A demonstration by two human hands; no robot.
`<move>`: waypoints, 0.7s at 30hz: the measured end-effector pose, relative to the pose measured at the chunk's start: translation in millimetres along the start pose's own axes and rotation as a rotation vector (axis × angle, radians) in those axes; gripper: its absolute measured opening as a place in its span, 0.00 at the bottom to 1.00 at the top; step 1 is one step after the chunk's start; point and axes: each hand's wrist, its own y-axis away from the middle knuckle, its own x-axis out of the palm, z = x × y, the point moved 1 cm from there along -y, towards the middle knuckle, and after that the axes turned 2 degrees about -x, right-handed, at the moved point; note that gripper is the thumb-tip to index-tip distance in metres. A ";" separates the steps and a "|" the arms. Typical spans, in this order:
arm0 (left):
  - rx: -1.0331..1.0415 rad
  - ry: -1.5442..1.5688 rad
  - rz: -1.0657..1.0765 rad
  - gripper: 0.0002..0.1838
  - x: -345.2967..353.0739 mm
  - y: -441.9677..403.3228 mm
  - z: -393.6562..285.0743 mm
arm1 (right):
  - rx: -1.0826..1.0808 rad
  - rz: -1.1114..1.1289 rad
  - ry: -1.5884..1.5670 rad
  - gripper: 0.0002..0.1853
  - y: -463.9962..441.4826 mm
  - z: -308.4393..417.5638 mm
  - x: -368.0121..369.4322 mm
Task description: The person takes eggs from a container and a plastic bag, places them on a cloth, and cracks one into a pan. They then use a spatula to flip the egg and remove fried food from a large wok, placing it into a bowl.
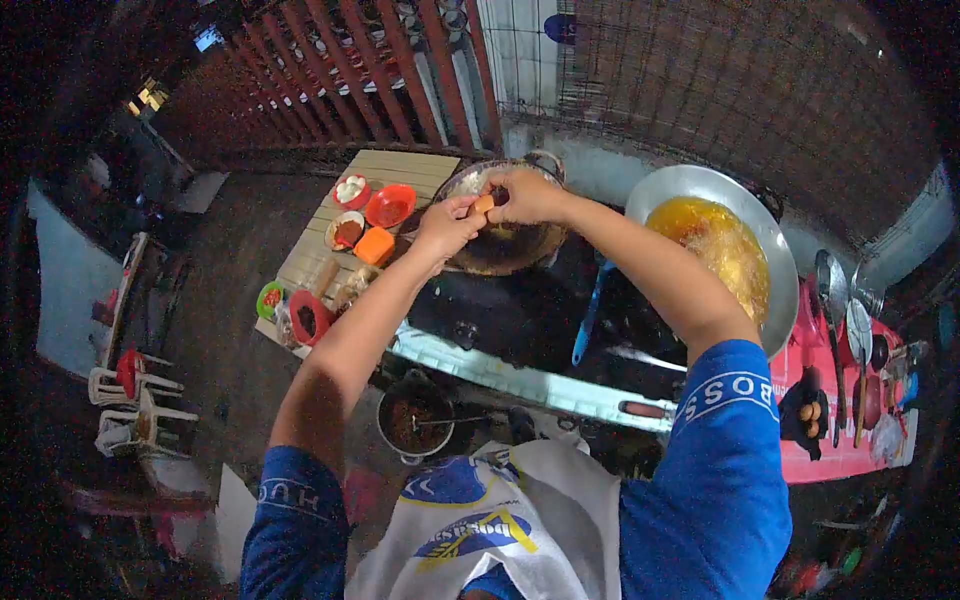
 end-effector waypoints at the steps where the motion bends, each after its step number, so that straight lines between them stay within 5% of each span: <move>1: -0.001 0.004 0.000 0.24 0.7 -14.0 6.8 | 0.016 0.011 -0.030 0.20 -8.8 -8.0 0.2; 12: -0.064 -0.031 0.144 0.22 5.5 -88.1 51.3 | -0.024 0.030 0.045 0.17 -54.3 -88.7 21.6; 14: -0.096 0.004 0.167 0.22 3.4 -90.7 56.6 | 0.194 0.190 -0.324 0.15 -56.8 -90.8 20.9; 21: 0.123 -0.161 0.068 0.24 3.5 -104.9 83.4 | 0.241 0.266 -0.338 0.17 -65.6 -97.4 22.9</move>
